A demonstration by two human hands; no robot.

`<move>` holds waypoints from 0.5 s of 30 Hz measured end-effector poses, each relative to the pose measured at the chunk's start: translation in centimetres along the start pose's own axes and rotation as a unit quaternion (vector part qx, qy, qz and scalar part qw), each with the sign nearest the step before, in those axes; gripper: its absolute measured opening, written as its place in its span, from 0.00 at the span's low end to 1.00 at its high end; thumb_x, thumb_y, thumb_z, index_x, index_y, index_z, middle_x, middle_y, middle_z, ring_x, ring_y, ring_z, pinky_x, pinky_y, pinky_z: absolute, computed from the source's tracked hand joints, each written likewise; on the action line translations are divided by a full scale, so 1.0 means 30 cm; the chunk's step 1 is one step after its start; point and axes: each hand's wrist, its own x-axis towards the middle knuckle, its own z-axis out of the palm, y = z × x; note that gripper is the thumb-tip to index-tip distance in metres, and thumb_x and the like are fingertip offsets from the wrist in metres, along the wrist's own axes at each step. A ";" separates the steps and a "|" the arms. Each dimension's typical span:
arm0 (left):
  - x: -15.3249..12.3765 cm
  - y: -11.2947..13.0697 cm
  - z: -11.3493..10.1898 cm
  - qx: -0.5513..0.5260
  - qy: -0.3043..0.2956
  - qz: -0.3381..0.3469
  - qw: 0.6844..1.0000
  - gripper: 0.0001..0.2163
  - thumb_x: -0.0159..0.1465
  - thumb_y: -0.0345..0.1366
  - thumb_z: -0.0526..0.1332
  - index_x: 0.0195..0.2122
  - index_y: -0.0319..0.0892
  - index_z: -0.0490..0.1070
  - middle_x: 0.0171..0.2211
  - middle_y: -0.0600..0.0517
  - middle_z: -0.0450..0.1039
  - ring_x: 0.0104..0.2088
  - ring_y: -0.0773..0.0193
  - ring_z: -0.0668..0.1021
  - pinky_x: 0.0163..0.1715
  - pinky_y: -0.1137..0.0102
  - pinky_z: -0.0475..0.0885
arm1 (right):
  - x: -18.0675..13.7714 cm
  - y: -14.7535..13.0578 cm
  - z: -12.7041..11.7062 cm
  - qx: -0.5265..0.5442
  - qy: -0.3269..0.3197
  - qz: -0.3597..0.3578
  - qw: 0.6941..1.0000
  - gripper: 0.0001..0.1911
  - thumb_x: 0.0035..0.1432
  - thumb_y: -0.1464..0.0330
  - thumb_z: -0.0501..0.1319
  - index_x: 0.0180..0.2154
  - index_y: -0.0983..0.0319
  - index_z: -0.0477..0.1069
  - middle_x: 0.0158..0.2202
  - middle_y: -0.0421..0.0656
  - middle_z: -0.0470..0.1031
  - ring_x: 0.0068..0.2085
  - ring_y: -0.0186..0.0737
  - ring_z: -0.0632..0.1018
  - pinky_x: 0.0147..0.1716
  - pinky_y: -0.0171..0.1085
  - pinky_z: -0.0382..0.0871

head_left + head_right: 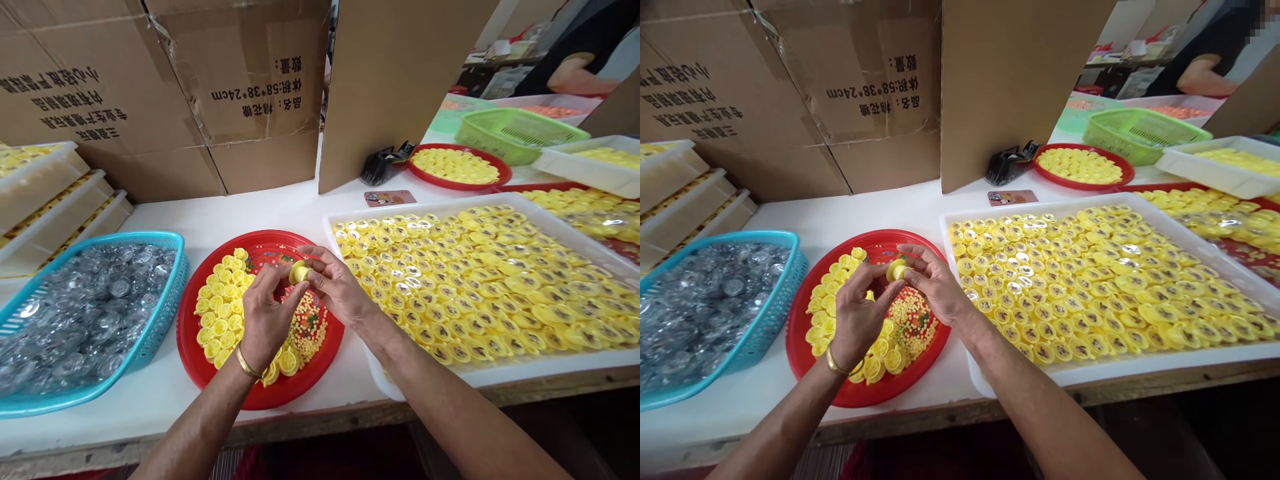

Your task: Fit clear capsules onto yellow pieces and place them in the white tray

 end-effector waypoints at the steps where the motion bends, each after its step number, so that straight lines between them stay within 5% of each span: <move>1: -0.002 0.001 0.000 0.004 -0.003 0.007 1.000 0.06 0.60 0.38 0.63 0.35 0.42 0.71 0.25 0.55 0.67 0.24 0.69 0.67 0.25 0.73 0.64 | 0.001 0.004 -0.002 -0.001 0.001 0.002 1.000 0.22 0.49 0.62 0.68 0.47 0.55 0.68 0.40 0.41 0.76 0.40 0.37 0.77 0.42 0.39 0.73; 4: -0.011 -0.008 0.004 0.007 -0.010 -0.018 1.000 0.06 0.60 0.38 0.63 0.31 0.41 0.70 0.24 0.55 0.66 0.23 0.69 0.67 0.25 0.73 0.64 | 0.003 0.027 -0.001 -0.019 -0.001 0.001 1.000 0.20 0.49 0.64 0.67 0.45 0.55 0.68 0.37 0.39 0.76 0.37 0.35 0.77 0.41 0.38 0.72; 9: -0.029 -0.058 -0.026 -0.077 -0.106 -0.195 0.972 0.14 0.59 0.48 0.60 0.35 0.42 0.73 0.23 0.53 0.71 0.22 0.67 0.70 0.22 0.72 0.66 | -0.004 0.013 -0.009 -0.148 0.008 0.003 0.989 0.17 0.52 0.65 0.65 0.45 0.57 0.70 0.32 0.38 0.74 0.34 0.34 0.76 0.40 0.38 0.71; 12: -0.041 -0.105 -0.092 -0.102 -0.134 -0.236 0.957 0.22 0.60 0.52 0.58 0.49 0.43 0.69 0.28 0.53 0.73 0.23 0.65 0.72 0.24 0.70 0.70 | -0.020 -0.088 -0.083 -0.205 0.121 -0.022 0.971 0.17 0.51 0.65 0.65 0.44 0.58 0.69 0.32 0.38 0.76 0.35 0.35 0.77 0.41 0.39 0.71; 15: -0.061 -0.163 -0.153 -0.077 -0.120 -0.268 0.953 0.25 0.58 0.54 0.58 0.50 0.42 0.70 0.26 0.53 0.71 0.24 0.64 0.73 0.23 0.69 0.71 | -0.042 -0.203 -0.231 -0.269 0.283 -0.050 0.919 0.16 0.50 0.63 0.65 0.42 0.60 0.70 0.34 0.39 0.76 0.36 0.35 0.76 0.41 0.38 0.70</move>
